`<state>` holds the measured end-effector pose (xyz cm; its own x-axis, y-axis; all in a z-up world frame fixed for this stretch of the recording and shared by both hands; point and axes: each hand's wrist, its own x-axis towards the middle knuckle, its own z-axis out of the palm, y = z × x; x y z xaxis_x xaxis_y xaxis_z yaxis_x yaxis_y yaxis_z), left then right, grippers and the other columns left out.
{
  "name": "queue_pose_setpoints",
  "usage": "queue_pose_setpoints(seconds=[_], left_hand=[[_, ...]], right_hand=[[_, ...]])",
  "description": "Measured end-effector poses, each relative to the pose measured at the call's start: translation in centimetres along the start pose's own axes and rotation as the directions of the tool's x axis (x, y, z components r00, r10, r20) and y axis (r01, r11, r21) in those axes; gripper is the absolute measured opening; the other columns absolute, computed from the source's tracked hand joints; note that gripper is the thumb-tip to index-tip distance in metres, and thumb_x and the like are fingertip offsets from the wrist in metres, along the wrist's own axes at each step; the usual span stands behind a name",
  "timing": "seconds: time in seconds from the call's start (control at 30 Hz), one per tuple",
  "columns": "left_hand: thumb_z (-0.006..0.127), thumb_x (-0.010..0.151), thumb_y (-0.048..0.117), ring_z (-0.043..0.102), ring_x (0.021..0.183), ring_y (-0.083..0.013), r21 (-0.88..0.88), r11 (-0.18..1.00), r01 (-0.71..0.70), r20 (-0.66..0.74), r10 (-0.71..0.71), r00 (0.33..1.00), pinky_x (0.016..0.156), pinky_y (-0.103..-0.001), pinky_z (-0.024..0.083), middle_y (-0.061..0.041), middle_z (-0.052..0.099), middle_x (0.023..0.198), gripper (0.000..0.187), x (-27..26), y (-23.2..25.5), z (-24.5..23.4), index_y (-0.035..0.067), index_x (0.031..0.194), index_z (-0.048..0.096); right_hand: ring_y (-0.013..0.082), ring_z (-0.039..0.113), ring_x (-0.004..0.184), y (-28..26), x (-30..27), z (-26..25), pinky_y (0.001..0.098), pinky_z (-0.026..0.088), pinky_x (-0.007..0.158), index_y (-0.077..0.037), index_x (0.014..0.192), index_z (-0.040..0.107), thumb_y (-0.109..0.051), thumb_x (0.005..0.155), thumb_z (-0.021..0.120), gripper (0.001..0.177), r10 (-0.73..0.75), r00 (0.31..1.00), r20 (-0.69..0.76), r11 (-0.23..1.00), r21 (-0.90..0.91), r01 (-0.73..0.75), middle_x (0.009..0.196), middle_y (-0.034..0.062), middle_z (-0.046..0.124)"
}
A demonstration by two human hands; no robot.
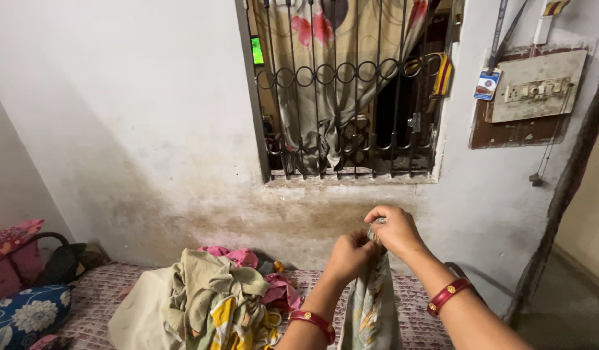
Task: The person folds a yellow towel on a bed, then places it on a shelf. They then pick up a striped bedsheet, unfold it, and fold it neatly on the bed.
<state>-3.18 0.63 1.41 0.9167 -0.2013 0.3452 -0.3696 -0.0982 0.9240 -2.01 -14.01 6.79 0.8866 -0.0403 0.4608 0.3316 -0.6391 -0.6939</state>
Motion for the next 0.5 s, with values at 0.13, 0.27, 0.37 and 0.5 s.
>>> queue_pose_setpoints(seconds=[0.13, 0.27, 0.37, 0.5], left_hand=[[0.066, 0.090, 0.017, 0.074, 0.080, -0.0187, 0.117, 0.992, -0.046, -0.108, 0.059, 0.992, 0.074, -0.033, 0.057, -0.015, 0.077, 0.090, 0.029, -0.3, 0.4, -0.4, -0.004, 0.109, 0.071], [0.064, 0.091, 0.018, 0.076, 0.085, -0.0207, 0.103, 0.994, -0.030, -0.145, 0.045, 0.988, 0.077, -0.035, 0.058, -0.017, 0.078, 0.094, 0.031, -0.6, 0.7, -1.0, -0.004, 0.112, 0.070], [0.061, 0.093, 0.019, 0.075, 0.083, -0.0220, 0.084, 0.996, -0.034, -0.112, 0.043, 0.993, 0.077, -0.036, 0.057, -0.017, 0.077, 0.091, 0.029, -0.8, 0.8, -1.5, -0.003, 0.110, 0.070], [0.062, 0.096, 0.022, 0.071, 0.079, -0.0230, 0.182, 0.980, -0.081, -0.131, 0.106, 0.986, 0.074, -0.039, 0.055, -0.018, 0.073, 0.088, 0.026, -0.8, 0.8, -2.0, -0.001, 0.108, 0.067]], right_hand=[[0.0169, 0.075, 0.068, -0.7, 0.0, 0.9, 0.0320, 0.059, 0.067, -0.010, 0.094, 0.078, -0.006, 0.081, 0.065, 0.020, 0.050, 0.998, 0.028, 0.998, 0.044, -0.051, 0.078, 0.0096, 0.079], [0.0168, 0.074, 0.070, -1.3, -0.2, 1.5, 0.0326, 0.058, 0.068, -0.011, 0.093, 0.079, -0.008, 0.080, 0.069, 0.017, 0.029, 0.999, -0.021, 1.000, -0.005, -0.030, 0.081, 0.0091, 0.079], [0.0168, 0.074, 0.070, -1.3, -0.1, 1.8, 0.0326, 0.058, 0.069, -0.011, 0.093, 0.079, -0.009, 0.080, 0.069, 0.017, 0.040, 0.999, -0.034, 0.999, 0.002, -0.040, 0.082, 0.0087, 0.080], [0.0168, 0.074, 0.074, -0.5, 0.2, 2.4, 0.0317, 0.058, 0.072, -0.011, 0.094, 0.080, -0.010, 0.081, 0.070, 0.017, 0.056, 0.997, -0.045, 0.998, 0.023, -0.055, 0.085, 0.0083, 0.080]])
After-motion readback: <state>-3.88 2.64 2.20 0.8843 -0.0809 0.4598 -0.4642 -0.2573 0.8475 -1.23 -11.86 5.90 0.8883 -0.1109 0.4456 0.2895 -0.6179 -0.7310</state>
